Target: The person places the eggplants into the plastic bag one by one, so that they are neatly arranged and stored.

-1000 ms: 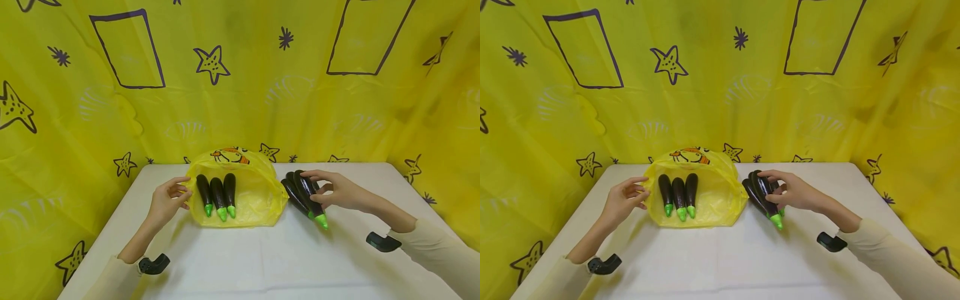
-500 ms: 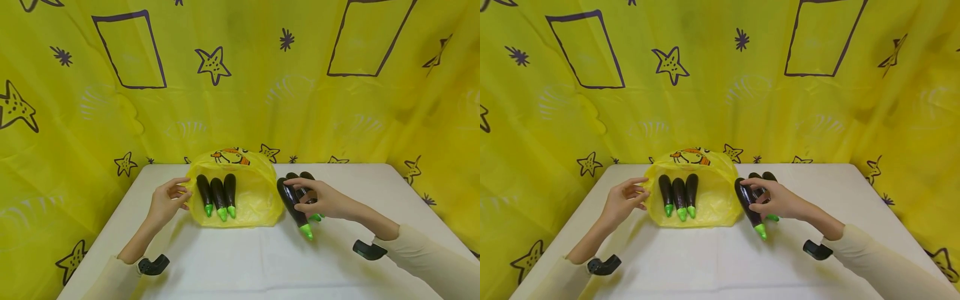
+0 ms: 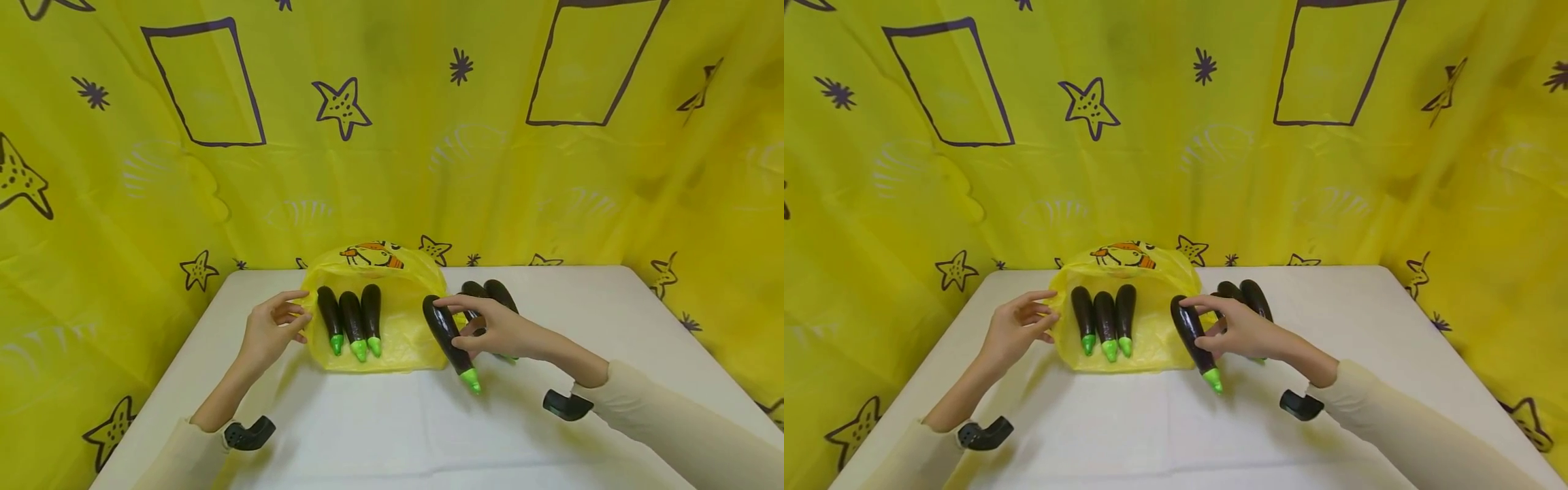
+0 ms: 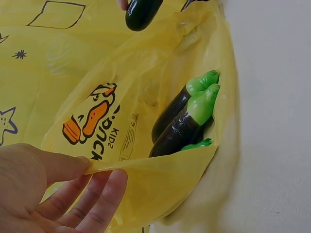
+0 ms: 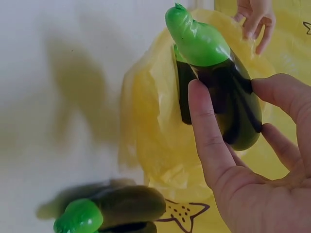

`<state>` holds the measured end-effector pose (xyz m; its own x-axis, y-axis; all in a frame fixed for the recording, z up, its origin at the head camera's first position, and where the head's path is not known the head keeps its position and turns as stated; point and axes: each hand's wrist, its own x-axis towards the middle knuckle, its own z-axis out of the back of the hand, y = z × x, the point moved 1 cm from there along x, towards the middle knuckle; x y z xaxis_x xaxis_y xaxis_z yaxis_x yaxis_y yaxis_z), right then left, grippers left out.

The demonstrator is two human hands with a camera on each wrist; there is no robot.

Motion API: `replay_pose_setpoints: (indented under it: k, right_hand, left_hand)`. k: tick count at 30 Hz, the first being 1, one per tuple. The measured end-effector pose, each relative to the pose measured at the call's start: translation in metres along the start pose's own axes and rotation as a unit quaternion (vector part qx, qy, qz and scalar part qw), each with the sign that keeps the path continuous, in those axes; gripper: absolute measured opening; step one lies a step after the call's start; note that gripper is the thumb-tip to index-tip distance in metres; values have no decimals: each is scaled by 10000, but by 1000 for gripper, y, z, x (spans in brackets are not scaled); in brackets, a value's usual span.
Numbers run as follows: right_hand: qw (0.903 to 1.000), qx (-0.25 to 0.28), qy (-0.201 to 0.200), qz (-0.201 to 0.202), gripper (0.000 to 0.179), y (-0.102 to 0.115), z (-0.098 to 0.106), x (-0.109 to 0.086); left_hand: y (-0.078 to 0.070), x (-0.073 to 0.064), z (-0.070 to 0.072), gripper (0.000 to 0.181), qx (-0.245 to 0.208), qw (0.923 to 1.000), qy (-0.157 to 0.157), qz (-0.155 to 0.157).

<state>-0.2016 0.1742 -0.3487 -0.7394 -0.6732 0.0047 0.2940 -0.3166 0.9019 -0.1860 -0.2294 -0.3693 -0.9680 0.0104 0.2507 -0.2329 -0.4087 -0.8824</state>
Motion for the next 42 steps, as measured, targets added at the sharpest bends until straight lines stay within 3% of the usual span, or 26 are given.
replay_pose_setpoints:
  k: [7, 12, 28, 42]
  right_hand:
    - [9999, -22, 89, 127, 66, 2, -14, 20]
    - [9999, 94, 37, -1, 65, 2, -20, 30]
    - [9985, 528, 6, -173, 61, -5, -35, 49]
    - [9986, 204, -396, -278, 58, -8, -42, 66]
  left_hand:
    - [0, -2, 1, 42, -50, 10000, -30, 47]
    - [-2, -1, 1, 42, -32, 10000, -80, -16]
    - [-2, 2, 1, 41, -59, 10000, -4, -17]
    - [-4, 2, 0, 42, -30, 10000, 29, 24]
